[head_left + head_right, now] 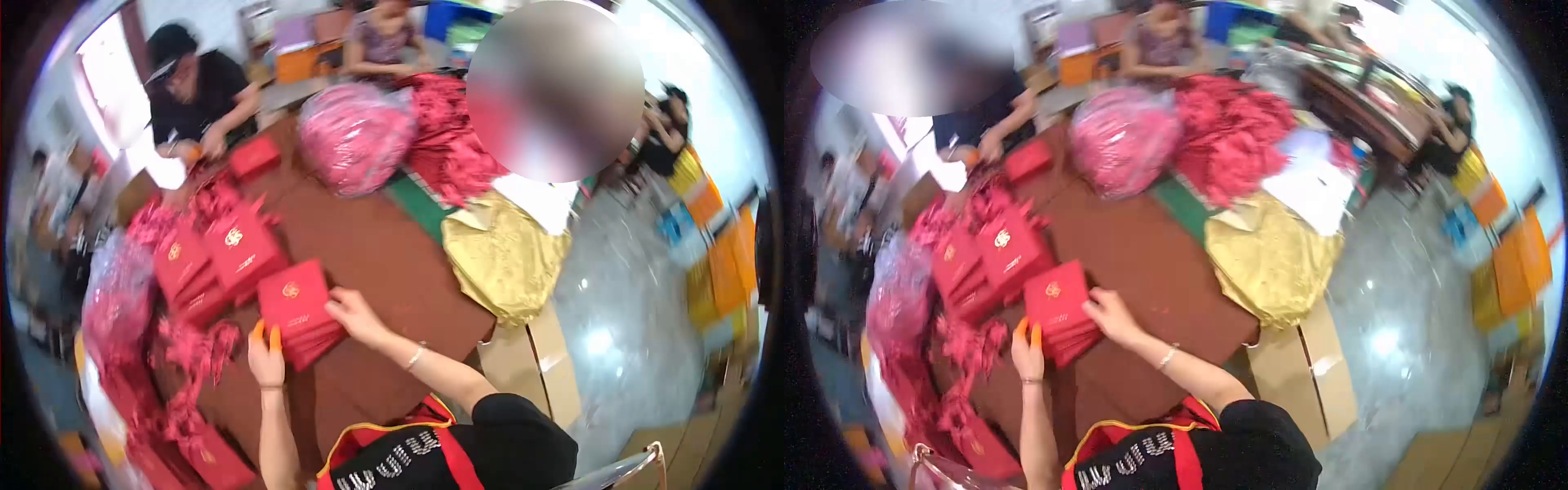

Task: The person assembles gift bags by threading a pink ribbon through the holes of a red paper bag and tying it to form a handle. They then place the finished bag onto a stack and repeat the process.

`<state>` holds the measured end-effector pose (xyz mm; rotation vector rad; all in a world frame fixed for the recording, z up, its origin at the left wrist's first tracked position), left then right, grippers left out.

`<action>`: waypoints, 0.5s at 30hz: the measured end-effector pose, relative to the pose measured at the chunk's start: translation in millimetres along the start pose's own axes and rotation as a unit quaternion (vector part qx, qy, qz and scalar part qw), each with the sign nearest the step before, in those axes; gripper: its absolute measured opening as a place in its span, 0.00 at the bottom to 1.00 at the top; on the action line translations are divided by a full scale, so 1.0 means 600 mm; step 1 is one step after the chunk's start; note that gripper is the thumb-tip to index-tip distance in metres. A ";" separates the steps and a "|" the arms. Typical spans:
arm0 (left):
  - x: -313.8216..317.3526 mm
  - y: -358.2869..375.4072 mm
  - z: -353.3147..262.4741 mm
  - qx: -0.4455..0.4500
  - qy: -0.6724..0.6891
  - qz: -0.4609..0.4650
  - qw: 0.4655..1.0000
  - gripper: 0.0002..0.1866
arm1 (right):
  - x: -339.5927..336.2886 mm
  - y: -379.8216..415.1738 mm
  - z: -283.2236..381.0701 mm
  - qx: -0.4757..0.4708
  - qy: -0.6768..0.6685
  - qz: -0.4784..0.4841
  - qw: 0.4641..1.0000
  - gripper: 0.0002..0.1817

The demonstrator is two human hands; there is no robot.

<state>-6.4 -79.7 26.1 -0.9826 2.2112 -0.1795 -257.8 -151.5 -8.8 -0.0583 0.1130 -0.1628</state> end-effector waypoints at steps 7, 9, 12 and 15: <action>0.070 0.012 0.009 0.026 0.060 -0.012 0.998 0.19 | 0.044 -0.017 0.001 -0.007 0.067 0.072 0.995 0.39; 0.080 0.010 0.005 0.021 0.080 -0.003 0.997 0.19 | 0.043 -0.025 -0.008 0.014 0.068 0.074 0.995 0.39; 0.076 0.009 -0.008 0.046 0.073 -0.020 0.996 0.19 | 0.040 -0.024 -0.001 0.017 0.083 0.084 0.993 0.38; 0.048 0.016 -0.047 0.113 0.001 -0.071 0.991 0.18 | 0.018 -0.010 0.036 -0.055 0.204 0.020 0.977 0.35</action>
Point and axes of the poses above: each hand's wrist, its own y-axis away from the middle knuckle, its own x-axis out of the palm, z = x × y, the point moved 10 cm from there along -y, towards the middle knuckle, and after that the axes turned 15 degrees about -z, right-handed, at the moved point
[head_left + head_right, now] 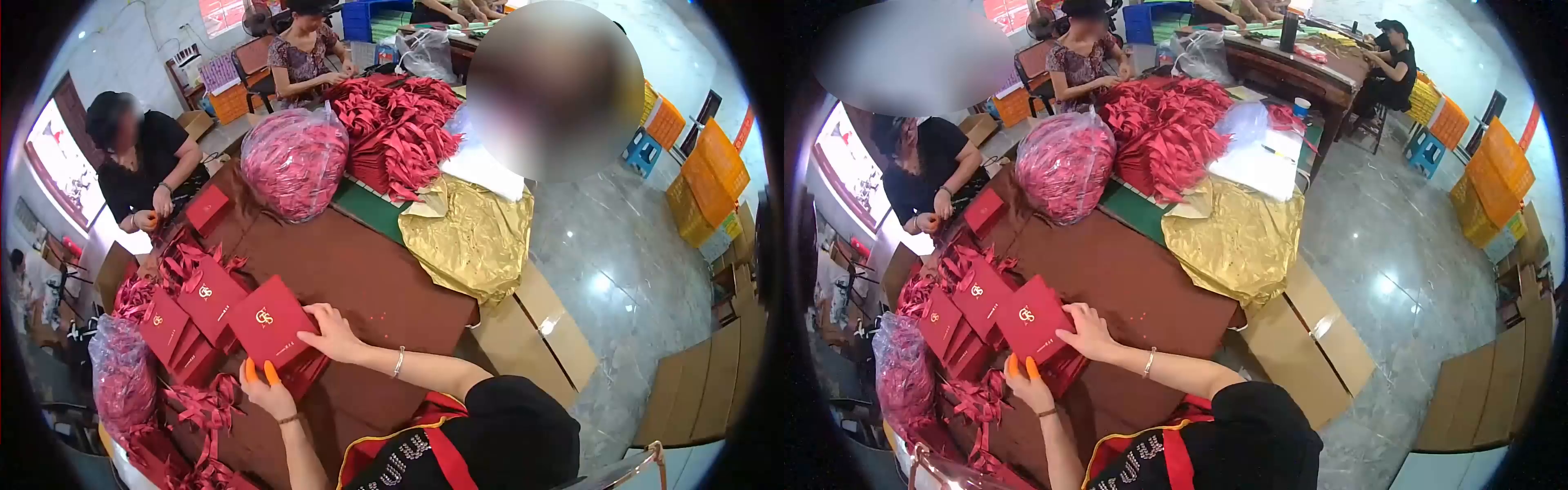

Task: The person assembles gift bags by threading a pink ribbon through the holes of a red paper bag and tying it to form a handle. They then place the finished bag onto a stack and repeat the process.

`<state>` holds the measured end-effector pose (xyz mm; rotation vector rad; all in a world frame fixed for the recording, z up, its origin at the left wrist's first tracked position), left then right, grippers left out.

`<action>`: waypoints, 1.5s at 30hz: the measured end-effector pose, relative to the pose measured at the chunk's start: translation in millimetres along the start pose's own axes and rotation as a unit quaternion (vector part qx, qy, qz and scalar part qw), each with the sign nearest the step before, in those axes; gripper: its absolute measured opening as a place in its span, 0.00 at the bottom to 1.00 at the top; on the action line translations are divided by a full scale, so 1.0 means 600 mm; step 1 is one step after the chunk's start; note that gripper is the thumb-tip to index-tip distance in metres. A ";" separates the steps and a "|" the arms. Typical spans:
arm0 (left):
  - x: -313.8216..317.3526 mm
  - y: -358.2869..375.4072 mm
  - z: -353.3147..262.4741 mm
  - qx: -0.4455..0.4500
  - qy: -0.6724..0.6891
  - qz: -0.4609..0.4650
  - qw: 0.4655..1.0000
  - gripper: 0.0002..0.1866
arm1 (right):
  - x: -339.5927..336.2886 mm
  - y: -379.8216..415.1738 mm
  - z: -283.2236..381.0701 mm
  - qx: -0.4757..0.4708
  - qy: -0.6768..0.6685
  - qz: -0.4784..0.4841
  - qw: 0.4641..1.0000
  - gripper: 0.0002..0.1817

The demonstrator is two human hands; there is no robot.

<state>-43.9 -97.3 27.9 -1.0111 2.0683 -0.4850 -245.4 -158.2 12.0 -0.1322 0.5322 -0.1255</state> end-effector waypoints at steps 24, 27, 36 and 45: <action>-0.094 0.168 -0.010 -0.312 0.332 0.234 0.859 0.19 | -0.048 0.190 0.058 -0.263 0.073 0.095 0.957 0.32; -0.092 0.192 0.002 -0.332 0.311 0.244 0.856 0.18 | -0.063 0.203 0.090 -0.356 0.089 0.034 0.930 0.25; -0.099 0.227 0.004 -0.307 0.262 0.278 0.872 0.18 | -0.025 0.261 0.071 -0.379 0.086 0.069 0.919 0.13; -0.117 0.219 0.010 -0.189 0.161 0.206 0.947 0.21 | -0.020 0.266 0.095 -0.379 0.136 0.115 0.908 0.09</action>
Point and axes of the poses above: each hand's wrist, its own y-axis away from the middle knuckle, its own x-axis out of the palm, z = x × y, the point moved 10 cm from there along -y, towards the middle knuckle, and after that the axes turned 15 degrees about -z, right-handed, at the moved point
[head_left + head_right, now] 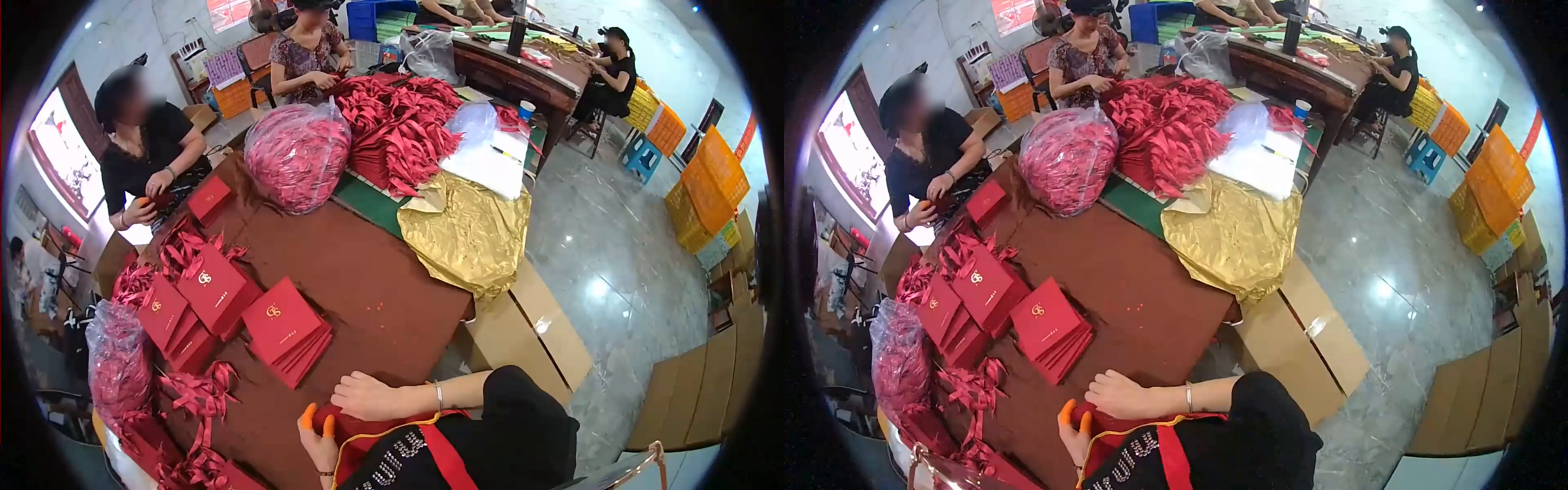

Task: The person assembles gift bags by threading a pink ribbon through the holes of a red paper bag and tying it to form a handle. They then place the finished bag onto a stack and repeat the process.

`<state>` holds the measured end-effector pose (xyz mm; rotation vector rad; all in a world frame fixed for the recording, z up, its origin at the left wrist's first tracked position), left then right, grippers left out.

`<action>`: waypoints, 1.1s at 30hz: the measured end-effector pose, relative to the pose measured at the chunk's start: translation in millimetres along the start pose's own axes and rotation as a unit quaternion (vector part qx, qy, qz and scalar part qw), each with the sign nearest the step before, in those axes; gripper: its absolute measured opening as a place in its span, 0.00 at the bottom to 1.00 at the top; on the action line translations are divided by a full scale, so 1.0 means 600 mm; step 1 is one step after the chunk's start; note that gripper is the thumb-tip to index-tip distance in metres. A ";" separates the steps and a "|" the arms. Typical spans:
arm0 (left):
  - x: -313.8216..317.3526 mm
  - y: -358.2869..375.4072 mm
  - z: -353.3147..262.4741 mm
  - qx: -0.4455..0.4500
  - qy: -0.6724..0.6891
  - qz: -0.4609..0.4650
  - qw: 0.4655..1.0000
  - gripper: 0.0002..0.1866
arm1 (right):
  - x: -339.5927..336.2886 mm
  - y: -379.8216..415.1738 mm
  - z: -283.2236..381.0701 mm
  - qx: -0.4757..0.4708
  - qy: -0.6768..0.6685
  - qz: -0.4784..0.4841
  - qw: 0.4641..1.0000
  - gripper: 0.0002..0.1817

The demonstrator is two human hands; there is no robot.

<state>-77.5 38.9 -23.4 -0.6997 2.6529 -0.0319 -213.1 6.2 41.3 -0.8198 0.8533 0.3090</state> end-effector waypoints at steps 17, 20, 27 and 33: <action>-0.072 -0.089 -0.036 0.044 -0.080 -0.044 0.995 0.12 | 0.046 -0.005 -0.055 0.102 -0.202 0.160 0.961 0.13; -0.109 -0.123 -0.015 0.081 -0.157 -0.100 0.979 0.11 | 0.067 -0.001 -0.071 0.136 -0.216 0.182 0.950 0.13; -0.150 -0.239 -0.026 0.164 -0.350 -0.287 0.876 0.10 | 0.083 0.000 -0.089 0.190 -0.208 0.191 0.940 0.15; -0.105 -0.224 -0.079 0.340 -0.349 -0.142 0.861 0.06 | 0.086 0.009 -0.097 0.185 -0.211 0.152 0.948 0.14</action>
Point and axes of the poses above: each hand's wrist, its own y-axis away from the middle knuckle, its own x-axis out of the palm, z = x × y, the point moved 10 cm from there along -y, towards the middle knuckle, and after that the axes turned 15 degrees about -z, right-handed, at the moved point
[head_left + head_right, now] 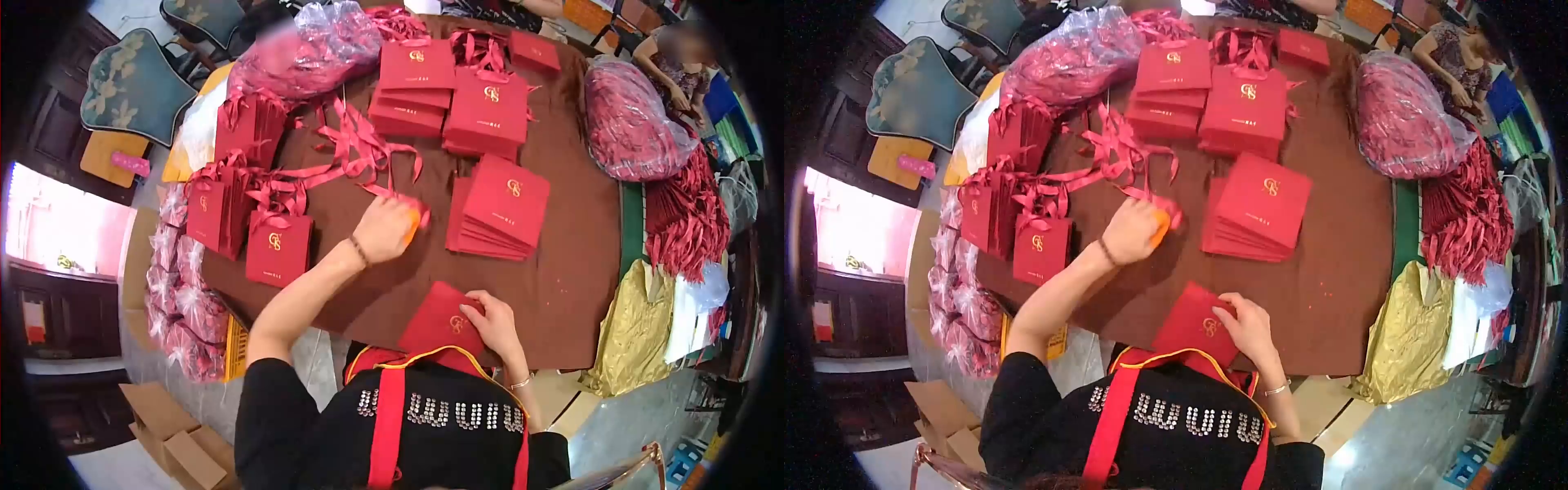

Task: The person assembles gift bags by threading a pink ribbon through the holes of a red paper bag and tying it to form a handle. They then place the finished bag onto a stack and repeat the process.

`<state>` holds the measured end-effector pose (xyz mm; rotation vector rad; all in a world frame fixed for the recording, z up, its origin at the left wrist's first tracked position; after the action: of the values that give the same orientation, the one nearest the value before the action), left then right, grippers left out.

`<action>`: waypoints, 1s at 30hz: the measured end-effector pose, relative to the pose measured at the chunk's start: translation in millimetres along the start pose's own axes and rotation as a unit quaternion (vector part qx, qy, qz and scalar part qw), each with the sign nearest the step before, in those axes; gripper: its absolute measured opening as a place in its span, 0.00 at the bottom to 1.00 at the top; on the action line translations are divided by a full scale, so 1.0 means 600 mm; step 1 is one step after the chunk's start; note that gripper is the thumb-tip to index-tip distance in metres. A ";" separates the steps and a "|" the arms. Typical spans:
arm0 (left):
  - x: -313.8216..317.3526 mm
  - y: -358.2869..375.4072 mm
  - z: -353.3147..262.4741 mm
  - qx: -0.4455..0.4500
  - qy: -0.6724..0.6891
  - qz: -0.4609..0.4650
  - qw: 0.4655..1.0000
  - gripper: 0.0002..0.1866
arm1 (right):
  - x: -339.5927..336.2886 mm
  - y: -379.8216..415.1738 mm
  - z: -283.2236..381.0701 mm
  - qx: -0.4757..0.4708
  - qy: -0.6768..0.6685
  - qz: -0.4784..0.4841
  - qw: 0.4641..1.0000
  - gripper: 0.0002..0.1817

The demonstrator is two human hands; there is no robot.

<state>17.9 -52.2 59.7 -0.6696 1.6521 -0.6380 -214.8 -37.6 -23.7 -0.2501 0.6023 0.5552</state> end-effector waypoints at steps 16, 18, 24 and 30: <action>-0.117 0.125 0.050 -0.173 -0.025 0.214 0.961 0.05 | 0.000 -0.008 0.008 0.042 -0.023 0.022 0.999 0.13; -0.096 0.087 0.087 -0.245 -0.065 0.146 0.956 0.13 | 0.002 -0.010 0.007 0.054 -0.019 0.031 0.998 0.12; 0.021 0.098 0.159 -0.275 -0.126 0.096 0.948 0.19 | -0.004 -0.010 -0.005 0.087 -0.060 0.044 0.993 0.11; -0.035 0.117 0.062 -0.288 0.085 0.121 0.946 0.08 | -0.006 -0.014 -0.014 0.099 -0.056 0.068 0.991 0.12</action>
<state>51.8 9.2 17.2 -0.8203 2.0668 -0.0220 -216.7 -49.1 -27.6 0.0099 0.5639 0.6312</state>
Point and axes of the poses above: each hand's wrist, its own y-axis away from the middle knuckle, its own x-axis out of the palm, z = x × y, the point moved 10 cm from there along -y, towards the middle knuckle, and after that the axes turned 15 degrees about -z, right-handed, at the moved point
